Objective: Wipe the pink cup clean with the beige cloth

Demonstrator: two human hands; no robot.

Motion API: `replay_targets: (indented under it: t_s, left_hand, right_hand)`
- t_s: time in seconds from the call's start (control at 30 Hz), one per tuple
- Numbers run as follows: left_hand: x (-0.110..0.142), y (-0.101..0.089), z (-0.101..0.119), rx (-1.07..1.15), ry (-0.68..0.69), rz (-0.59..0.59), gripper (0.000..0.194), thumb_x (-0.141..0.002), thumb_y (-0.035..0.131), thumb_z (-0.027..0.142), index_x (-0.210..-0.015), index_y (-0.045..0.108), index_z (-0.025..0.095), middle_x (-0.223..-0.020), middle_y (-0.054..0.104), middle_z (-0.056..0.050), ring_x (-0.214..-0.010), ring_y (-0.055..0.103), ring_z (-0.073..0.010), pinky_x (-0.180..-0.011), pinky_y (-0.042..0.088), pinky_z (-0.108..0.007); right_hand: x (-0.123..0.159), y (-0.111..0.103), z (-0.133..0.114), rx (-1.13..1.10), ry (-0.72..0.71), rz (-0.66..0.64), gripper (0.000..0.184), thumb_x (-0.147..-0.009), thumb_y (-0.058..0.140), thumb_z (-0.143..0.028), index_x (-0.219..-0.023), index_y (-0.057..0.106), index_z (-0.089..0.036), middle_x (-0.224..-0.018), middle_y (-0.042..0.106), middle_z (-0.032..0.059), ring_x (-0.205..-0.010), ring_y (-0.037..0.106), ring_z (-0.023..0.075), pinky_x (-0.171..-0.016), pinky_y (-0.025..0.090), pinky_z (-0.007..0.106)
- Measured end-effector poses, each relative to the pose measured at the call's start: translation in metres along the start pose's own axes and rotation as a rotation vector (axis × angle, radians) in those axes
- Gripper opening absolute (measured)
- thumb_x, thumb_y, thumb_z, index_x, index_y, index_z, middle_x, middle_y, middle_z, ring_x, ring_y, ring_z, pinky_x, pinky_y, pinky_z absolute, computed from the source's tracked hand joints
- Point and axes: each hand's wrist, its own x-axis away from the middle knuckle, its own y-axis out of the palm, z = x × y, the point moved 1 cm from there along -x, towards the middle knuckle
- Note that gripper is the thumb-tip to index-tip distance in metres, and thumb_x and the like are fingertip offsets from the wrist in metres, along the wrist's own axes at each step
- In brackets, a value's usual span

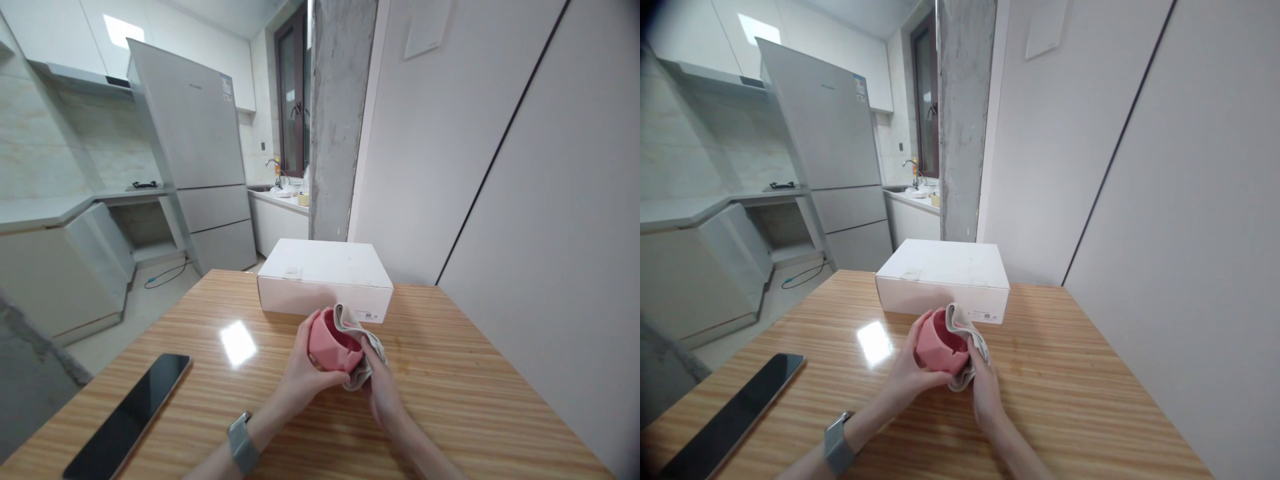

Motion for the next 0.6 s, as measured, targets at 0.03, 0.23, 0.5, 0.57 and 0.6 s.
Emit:
replay_targets:
  t_s: [0.03, 0.23, 0.5, 0.57, 0.6]
  left_hand:
    - [0.0, 0.0, 0.001, 0.033, -0.044, -0.036, 0.096, -0.048, 0.087, 0.015, -0.134, 0.045, 0.029, -0.144, 0.042, -0.011, -0.128, 0.044, -0.0337, -0.099, 0.045, -0.042]
    - [-0.003, -0.01, 0.007, 0.107, -0.253, -0.117, 0.065, -0.07, 0.076, 0.032, -0.13, 0.053, 0.028, -0.146, 0.042, -0.012, -0.106, 0.061, -0.0312, -0.068, 0.057, -0.034]
    - [-0.005, -0.015, 0.007, 0.181, -0.32, -0.281, 0.08, -0.048, 0.086, 0.013, -0.122, 0.059, 0.021, -0.13, 0.059, -0.013, -0.121, 0.052, -0.0332, -0.101, 0.04, -0.043]
    - [-0.007, -0.015, 0.006, 0.166, -0.301, -0.233, 0.079, -0.046, 0.087, 0.013, -0.12, 0.06, 0.02, -0.127, 0.06, -0.014, -0.119, 0.053, -0.0347, -0.101, 0.04, -0.045]
    - [-0.007, -0.014, 0.005, 0.152, -0.279, -0.202, 0.078, -0.046, 0.087, 0.014, -0.119, 0.06, 0.02, -0.126, 0.061, -0.014, -0.118, 0.053, -0.0351, -0.1, 0.04, -0.046]
  right_hand:
    - [-0.001, -0.001, 0.001, 0.003, -0.007, 0.014, 0.036, -0.074, 0.07, -0.05, -0.102, 0.073, -0.026, -0.112, 0.071, 0.0024, -0.123, 0.053, 0.0269, -0.107, 0.037, 0.042]
    - [-0.012, -0.012, -0.011, -0.024, -0.024, 0.069, 0.03, -0.068, 0.075, -0.047, -0.087, 0.075, -0.025, -0.103, 0.075, 0.0035, -0.116, 0.058, 0.0287, -0.104, 0.04, 0.043]
    - [-0.013, -0.019, -0.007, 0.077, 0.05, -0.113, 0.034, -0.072, 0.073, -0.049, -0.093, 0.075, -0.023, -0.103, 0.075, 0.0053, -0.114, 0.06, 0.0295, -0.106, 0.037, 0.044]
    - [-0.013, -0.019, -0.003, 0.08, 0.001, -0.097, 0.032, -0.072, 0.073, -0.048, -0.094, 0.075, -0.024, -0.106, 0.074, 0.0043, -0.115, 0.059, 0.0291, -0.108, 0.034, 0.044]
    - [-0.012, -0.019, -0.001, 0.075, -0.026, -0.057, 0.031, -0.07, 0.075, -0.046, -0.093, 0.075, -0.025, -0.106, 0.074, 0.0039, -0.116, 0.058, 0.0294, -0.109, 0.032, 0.045]
